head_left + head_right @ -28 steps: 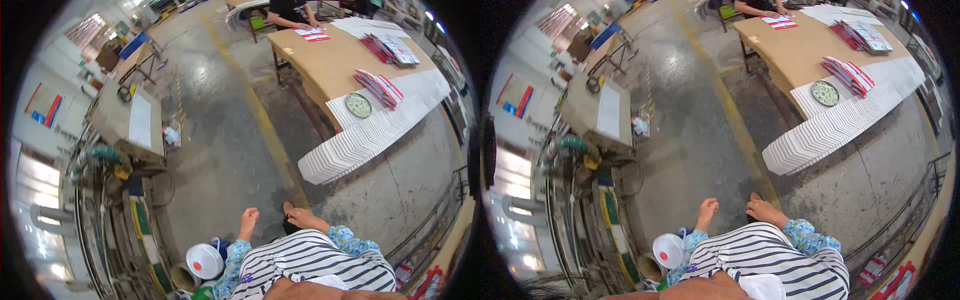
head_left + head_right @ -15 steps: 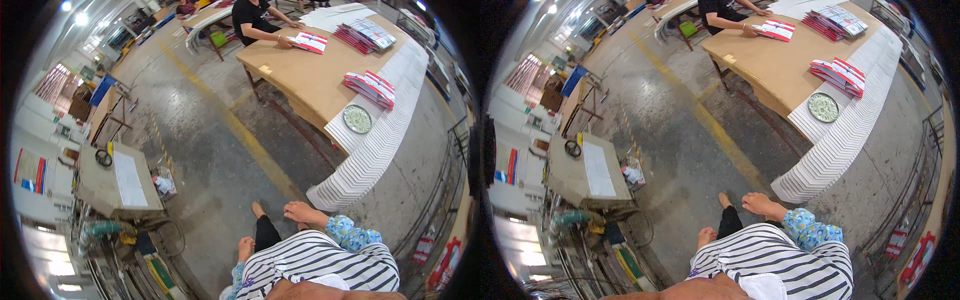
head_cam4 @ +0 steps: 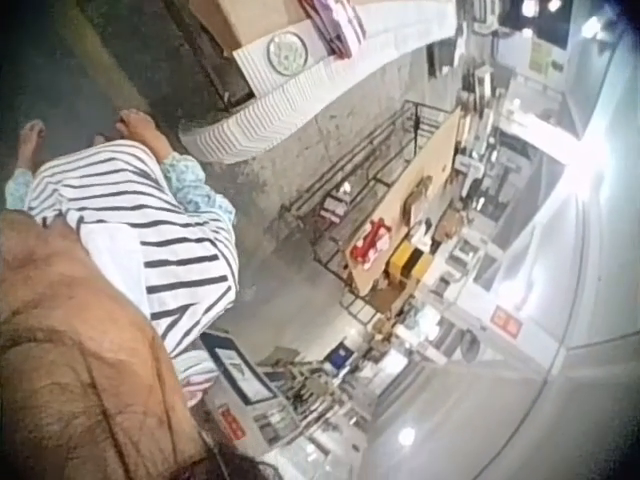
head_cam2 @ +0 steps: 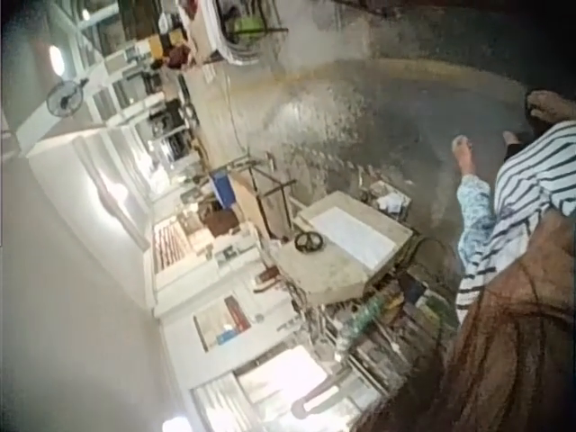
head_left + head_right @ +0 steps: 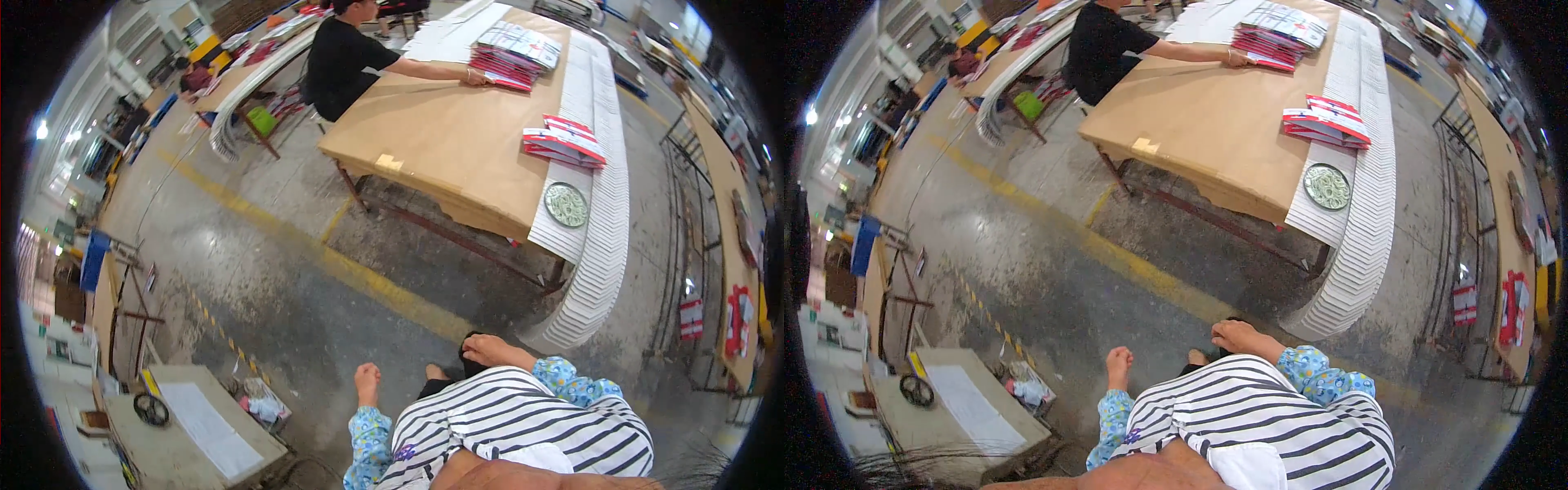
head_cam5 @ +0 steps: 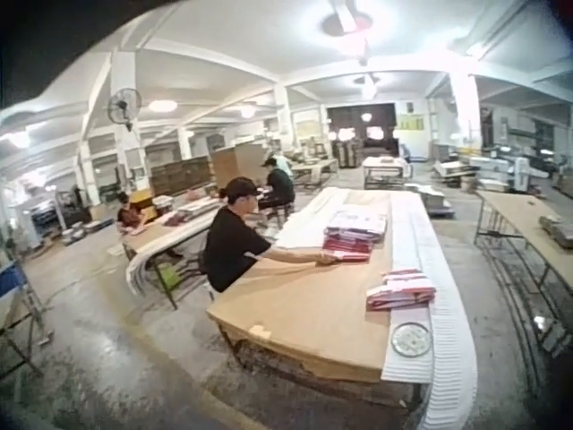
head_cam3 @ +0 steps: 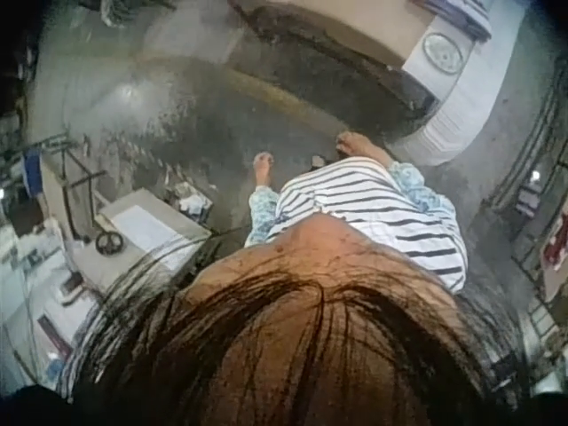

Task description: The recorder is sorting paper folders, stacking them, and then carrying the stack to a different location in the warehouse.

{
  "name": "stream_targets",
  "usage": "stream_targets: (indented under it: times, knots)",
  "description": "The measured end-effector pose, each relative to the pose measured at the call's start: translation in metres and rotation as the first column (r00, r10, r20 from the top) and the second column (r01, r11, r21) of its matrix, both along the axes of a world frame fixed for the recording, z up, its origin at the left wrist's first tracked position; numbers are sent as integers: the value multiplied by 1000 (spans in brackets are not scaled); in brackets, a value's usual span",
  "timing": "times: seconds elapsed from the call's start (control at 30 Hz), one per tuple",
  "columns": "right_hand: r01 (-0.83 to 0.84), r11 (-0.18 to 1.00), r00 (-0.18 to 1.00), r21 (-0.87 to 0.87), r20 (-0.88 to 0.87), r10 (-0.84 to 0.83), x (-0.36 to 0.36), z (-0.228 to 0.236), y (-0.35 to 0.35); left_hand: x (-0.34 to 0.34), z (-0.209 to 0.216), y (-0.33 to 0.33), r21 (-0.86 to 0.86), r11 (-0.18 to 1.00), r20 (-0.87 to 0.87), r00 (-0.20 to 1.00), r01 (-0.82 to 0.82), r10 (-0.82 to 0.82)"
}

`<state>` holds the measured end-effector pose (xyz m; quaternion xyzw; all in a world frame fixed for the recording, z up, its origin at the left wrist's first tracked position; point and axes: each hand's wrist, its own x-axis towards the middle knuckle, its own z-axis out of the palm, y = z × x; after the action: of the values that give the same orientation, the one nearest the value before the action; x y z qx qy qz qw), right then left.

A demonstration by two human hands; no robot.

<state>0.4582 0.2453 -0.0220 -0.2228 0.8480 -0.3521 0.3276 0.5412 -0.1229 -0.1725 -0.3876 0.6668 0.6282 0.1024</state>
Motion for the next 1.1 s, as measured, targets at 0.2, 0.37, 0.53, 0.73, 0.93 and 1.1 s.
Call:
stream_targets:
  times: [0.2, 0.37, 0.53, 0.73, 0.93, 1.1]
  knots:
    - [208, 978, 978, -11, -7, -208, -35, -8, 5, -145, 25, 39, 76, 984, -95, 984, 160, -153]
    - [577, 768, 806, -277, 43, -590, -103, -2, 0, -179, 27, 34, 82, 961, -42, 965, 263, -260]
    - [898, 349, 335, -268, -99, -937, -206, 2, 80, -194, 47, 28, 130, 960, 97, 961, 247, -260]
    - [935, 352, 183, -36, -803, -567, -323, 2, 164, -279, 70, 3, 126, 973, -6, 981, 191, -192]
    - [868, 267, 452, 418, -888, -79, -360, 16, 198, -407, 111, 15, 85, 915, -157, 913, 393, -377]
    - [777, 259, 561, 574, -818, 127, -328, -5, 217, -458, 114, 33, 110, 843, -212, 841, 526, -497]
